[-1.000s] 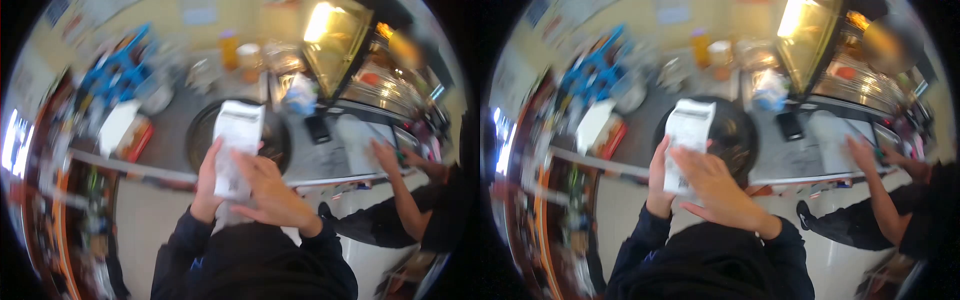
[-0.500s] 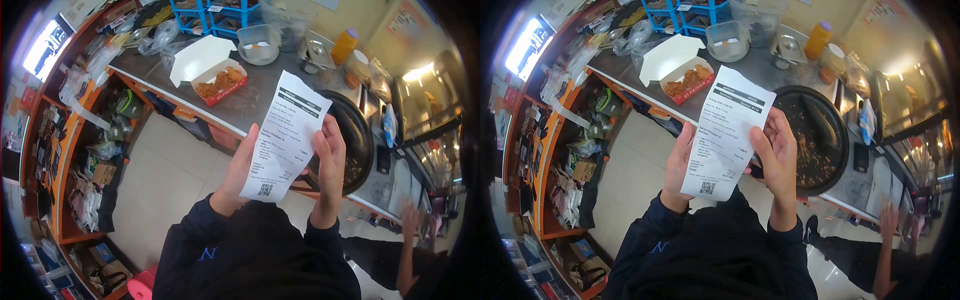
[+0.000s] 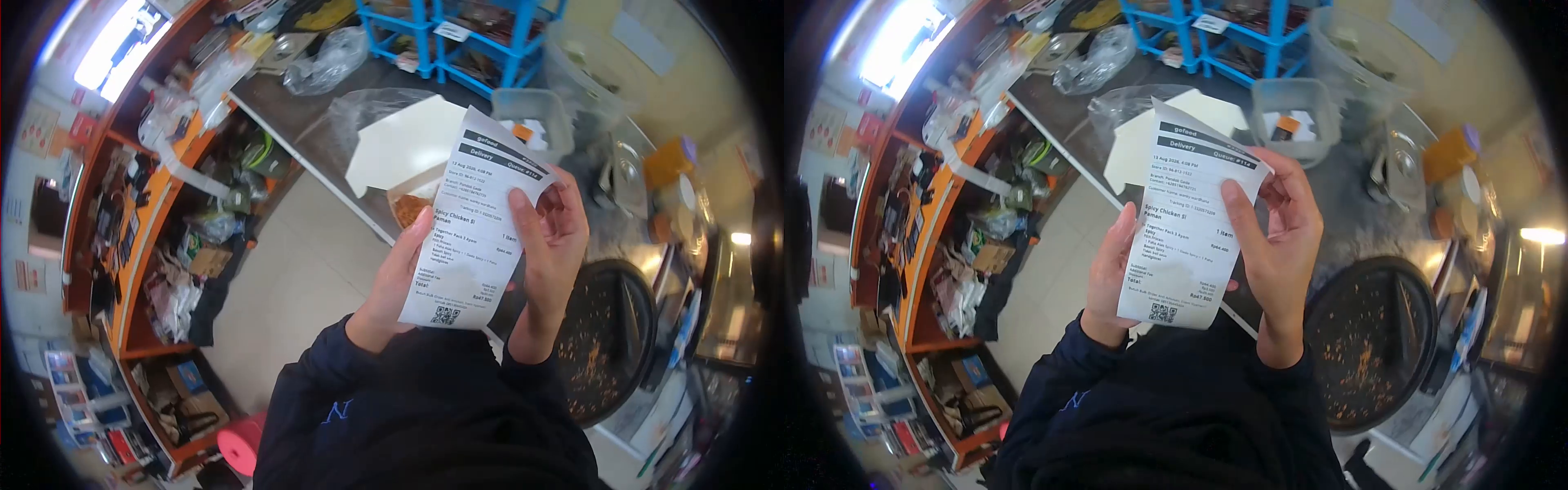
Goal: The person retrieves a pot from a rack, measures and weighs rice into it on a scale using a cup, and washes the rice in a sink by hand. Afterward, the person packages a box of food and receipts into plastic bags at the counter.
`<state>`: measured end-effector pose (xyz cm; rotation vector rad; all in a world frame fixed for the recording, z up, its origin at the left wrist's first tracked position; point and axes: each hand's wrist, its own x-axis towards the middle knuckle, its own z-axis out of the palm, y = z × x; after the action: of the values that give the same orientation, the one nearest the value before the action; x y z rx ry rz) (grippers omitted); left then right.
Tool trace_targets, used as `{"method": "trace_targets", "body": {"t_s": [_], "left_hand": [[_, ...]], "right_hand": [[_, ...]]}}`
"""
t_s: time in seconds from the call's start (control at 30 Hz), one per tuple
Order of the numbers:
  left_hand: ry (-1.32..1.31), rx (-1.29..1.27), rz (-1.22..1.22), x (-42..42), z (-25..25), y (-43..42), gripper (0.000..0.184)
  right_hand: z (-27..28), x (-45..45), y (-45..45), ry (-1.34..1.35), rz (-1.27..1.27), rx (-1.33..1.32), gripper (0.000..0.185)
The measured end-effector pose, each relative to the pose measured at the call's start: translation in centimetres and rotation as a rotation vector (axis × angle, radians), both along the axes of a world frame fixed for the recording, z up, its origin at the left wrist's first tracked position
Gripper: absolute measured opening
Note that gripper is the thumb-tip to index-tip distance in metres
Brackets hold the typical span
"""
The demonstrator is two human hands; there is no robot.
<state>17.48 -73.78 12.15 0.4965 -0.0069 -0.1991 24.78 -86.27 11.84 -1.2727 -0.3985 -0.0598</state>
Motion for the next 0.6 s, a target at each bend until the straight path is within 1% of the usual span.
{"method": "trace_targets", "body": {"t_s": [0.03, 0.13, 0.2, 0.3, 0.43, 0.53, 0.6], "left_hand": [[-0.003, 0.021, 0.029, 0.2, 0.0, 0.8, 0.056], [0.010, -0.040, 0.065, 0.9, -0.1, 3.3, 0.055], [0.008, 0.014, 0.067, 1.6, -0.3, 4.0, 0.056], [0.020, 0.040, 0.047, 4.0, -0.3, 9.0, 0.056], [-0.005, 0.025, -0.112, 6.8, -1.4, 14.3, 0.053], [0.014, 0.088, -0.191, 8.7, -1.3, 19.0, 0.051], [0.023, 0.051, -0.274, 9.7, -1.5, 21.9, 0.051]], "right_hand": [[0.3, 0.5, 0.9, 0.004, 0.020, -0.015, 0.029], [0.7, 1.4, 4.0, 0.034, 0.043, 0.001, 0.029], [0.7, 2.0, 4.8, 0.014, 0.039, 0.011, 0.029], [0.6, 4.2, 9.7, -0.002, 0.015, -0.018, 0.029], [0.1, 5.4, 13.5, -0.011, -0.126, -0.092, 0.030], [-0.9, 6.0, 17.4, 0.007, -0.284, -0.135, 0.031], [-0.2, 5.9, 20.1, 0.010, -0.325, -0.138, 0.031]]}}
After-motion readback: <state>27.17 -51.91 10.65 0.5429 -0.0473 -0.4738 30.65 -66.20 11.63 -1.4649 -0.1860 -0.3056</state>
